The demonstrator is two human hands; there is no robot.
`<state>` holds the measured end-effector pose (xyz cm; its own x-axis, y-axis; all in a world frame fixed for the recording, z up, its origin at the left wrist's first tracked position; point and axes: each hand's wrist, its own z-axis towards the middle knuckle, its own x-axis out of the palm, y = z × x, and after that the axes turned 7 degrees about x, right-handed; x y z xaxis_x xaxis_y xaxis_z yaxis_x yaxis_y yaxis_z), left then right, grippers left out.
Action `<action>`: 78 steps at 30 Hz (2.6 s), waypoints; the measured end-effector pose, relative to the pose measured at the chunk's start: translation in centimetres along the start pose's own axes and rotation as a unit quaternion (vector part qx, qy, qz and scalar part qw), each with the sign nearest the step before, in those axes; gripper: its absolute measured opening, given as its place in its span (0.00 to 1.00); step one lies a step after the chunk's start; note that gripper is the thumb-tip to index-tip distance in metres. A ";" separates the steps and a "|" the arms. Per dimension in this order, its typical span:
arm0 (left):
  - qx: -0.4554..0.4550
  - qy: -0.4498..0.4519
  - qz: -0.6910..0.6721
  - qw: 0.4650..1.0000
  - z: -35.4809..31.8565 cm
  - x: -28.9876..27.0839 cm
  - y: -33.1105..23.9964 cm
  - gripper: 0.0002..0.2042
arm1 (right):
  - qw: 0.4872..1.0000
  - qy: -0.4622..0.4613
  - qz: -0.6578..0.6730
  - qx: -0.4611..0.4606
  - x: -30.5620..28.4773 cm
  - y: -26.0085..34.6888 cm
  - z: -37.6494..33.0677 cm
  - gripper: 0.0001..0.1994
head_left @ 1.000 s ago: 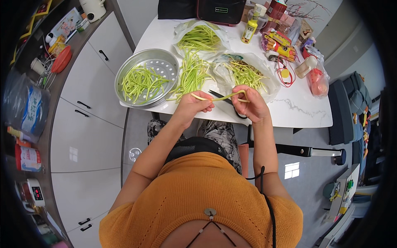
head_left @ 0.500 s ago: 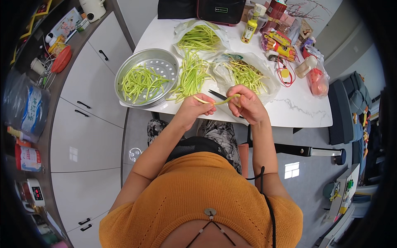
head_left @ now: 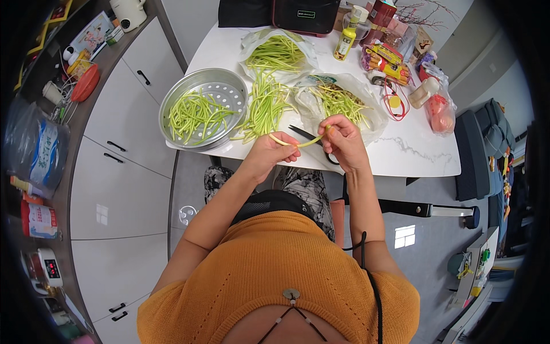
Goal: The person peels the skin off long green vegetables using scissors and places the prepared strips into a metal steamer basket.
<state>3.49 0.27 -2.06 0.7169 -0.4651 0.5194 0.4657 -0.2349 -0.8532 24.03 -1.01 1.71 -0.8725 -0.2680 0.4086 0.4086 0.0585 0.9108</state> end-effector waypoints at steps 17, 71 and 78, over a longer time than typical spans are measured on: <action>0.062 -0.044 0.089 0.993 0.3 0.2 -1.0 0.06 | 0.762 -0.230 -0.540 -0.275 0.1 1.3 0.2 0.16; 0.405 -0.067 0.576 0.707 0.6 0.8 -2.0 0.11 | 0.992 -0.081 -0.094 0.029 0.8 -0.1 -0.7 0.06; 0.304 -0.010 0.477 0.824 0.0 1.3 -0.7 0.09 | 0.982 0.058 0.171 0.048 0.2 -1.0 -0.6 0.12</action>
<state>4.09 -0.16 -0.83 0.9131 -0.1750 -0.3683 -0.1451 0.7046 -0.6946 23.63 -1.69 0.88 -0.6504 -0.3249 0.6866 0.6397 0.2533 0.7257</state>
